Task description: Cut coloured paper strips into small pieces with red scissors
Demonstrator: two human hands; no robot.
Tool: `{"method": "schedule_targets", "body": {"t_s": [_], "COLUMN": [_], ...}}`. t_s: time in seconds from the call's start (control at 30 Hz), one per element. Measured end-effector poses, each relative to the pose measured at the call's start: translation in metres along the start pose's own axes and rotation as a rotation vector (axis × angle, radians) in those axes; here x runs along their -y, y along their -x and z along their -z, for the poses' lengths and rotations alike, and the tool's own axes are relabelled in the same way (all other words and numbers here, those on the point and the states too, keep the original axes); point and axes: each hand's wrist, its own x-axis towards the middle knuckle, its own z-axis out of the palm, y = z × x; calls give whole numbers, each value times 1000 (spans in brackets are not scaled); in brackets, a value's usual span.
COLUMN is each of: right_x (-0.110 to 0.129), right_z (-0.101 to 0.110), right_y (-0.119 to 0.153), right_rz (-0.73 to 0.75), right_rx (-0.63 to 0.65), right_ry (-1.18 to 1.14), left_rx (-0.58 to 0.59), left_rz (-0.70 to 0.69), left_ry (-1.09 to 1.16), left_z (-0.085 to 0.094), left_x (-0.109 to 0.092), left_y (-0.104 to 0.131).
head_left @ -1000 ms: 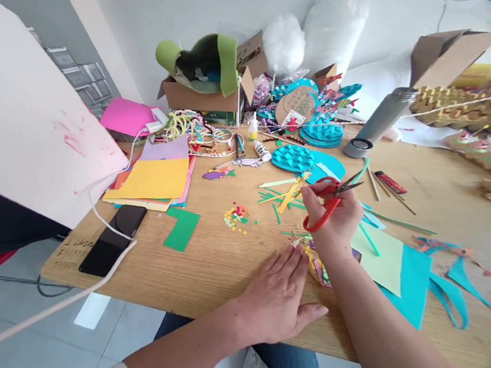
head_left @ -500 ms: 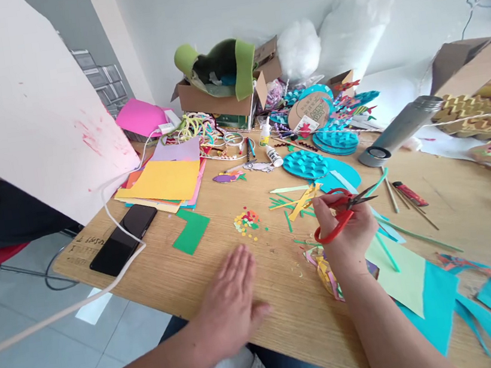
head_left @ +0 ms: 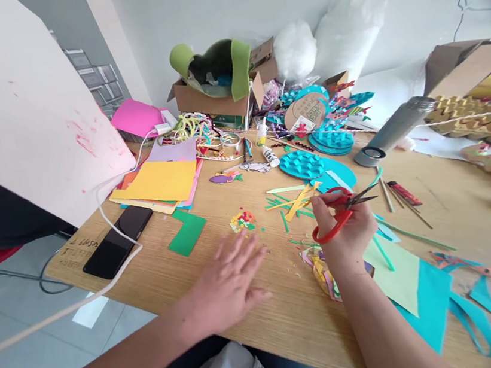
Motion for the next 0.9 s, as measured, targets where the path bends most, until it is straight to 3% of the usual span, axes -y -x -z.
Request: {"method": "schedule_targets", "body": {"t_s": [0.13, 0.27, 0.43, 0.6, 0.73, 0.9], "right_x": [2, 4, 3, 1, 4, 4], "right_z": [-1, -2, -2, -2, -2, -3], "right_y": [0, -1, -1, -1, -1, -1], "right_rz": [3, 6, 6, -2, -3, 0], "right_rx": [-30, -41, -41, -41, -40, -39], "right_ry": [0, 3, 12, 46, 47, 53], "left_rx": [65, 104, 91, 86, 97, 68], "left_rz": [74, 65, 114, 90, 17, 102], "left_ry": [-96, -104, -99, -81, -45, -92], "left_z": [-2, -10, -11, -3, -11, -20], "left_x": [32, 44, 46, 37, 32, 41], "left_y": [7, 0, -20, -19, -15, -26]}}
